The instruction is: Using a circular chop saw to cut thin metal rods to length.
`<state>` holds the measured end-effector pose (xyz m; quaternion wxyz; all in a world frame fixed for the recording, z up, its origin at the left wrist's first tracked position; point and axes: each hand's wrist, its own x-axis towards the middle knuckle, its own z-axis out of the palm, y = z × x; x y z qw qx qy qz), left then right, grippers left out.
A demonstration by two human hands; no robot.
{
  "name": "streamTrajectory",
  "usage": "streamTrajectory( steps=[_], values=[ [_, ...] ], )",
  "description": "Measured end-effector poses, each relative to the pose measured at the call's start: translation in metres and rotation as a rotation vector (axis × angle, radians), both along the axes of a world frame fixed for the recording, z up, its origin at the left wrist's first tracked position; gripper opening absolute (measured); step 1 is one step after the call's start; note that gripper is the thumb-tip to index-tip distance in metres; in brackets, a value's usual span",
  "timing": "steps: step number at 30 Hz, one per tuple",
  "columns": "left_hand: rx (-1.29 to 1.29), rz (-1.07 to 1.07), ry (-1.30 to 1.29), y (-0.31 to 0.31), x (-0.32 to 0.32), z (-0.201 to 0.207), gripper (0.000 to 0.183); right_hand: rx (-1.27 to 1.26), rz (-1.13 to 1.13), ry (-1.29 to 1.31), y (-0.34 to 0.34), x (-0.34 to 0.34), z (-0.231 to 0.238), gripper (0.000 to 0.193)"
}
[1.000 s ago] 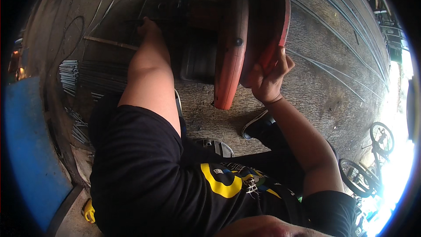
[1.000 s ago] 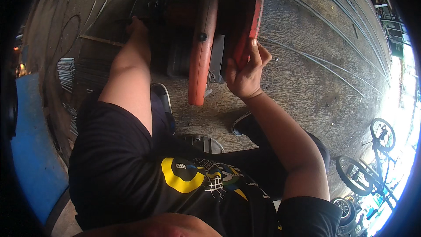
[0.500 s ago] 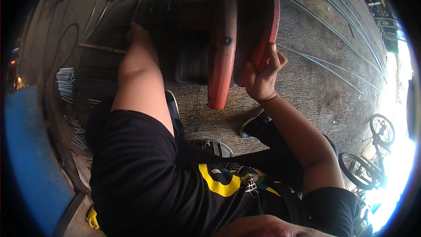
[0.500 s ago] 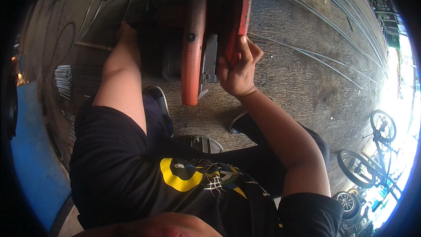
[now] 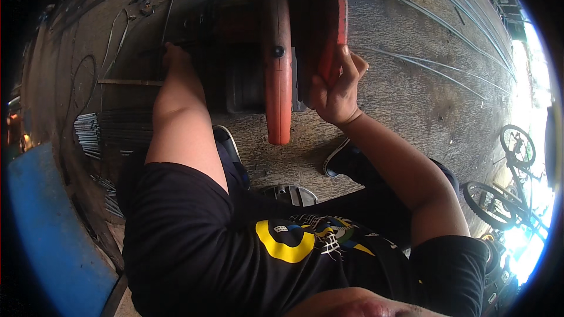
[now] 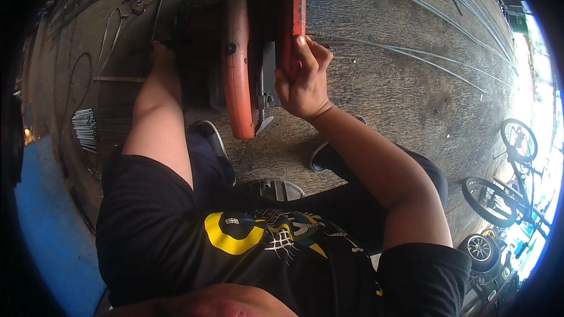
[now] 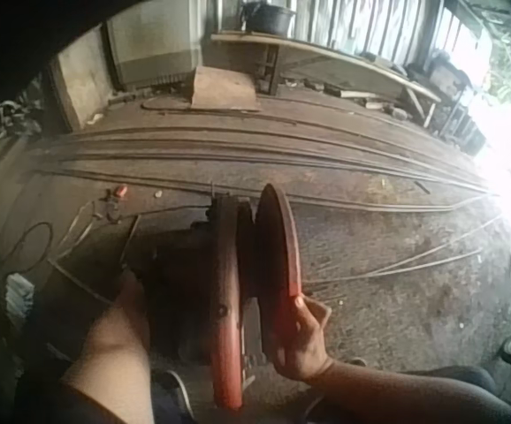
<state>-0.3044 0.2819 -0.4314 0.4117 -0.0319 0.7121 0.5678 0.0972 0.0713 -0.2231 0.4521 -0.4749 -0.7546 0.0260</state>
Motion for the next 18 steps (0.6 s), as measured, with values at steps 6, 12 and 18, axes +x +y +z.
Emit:
streamTrajectory(
  steps=[6,12,18],
  values=[
    [-0.174,-0.253,0.393,0.002,-0.03,-0.01,0.059,0.004,0.003,0.039,0.001,-0.004,0.001,0.076],
    [-0.023,0.172,0.051,-0.007,0.001,0.025,0.058,-0.01,0.006,-0.023,0.0,-0.003,0.003,0.072],
    [-0.011,0.145,0.094,-0.009,0.0,0.027,0.057,-0.023,0.018,0.021,0.0,-0.002,-0.001,0.074]
  ],
)
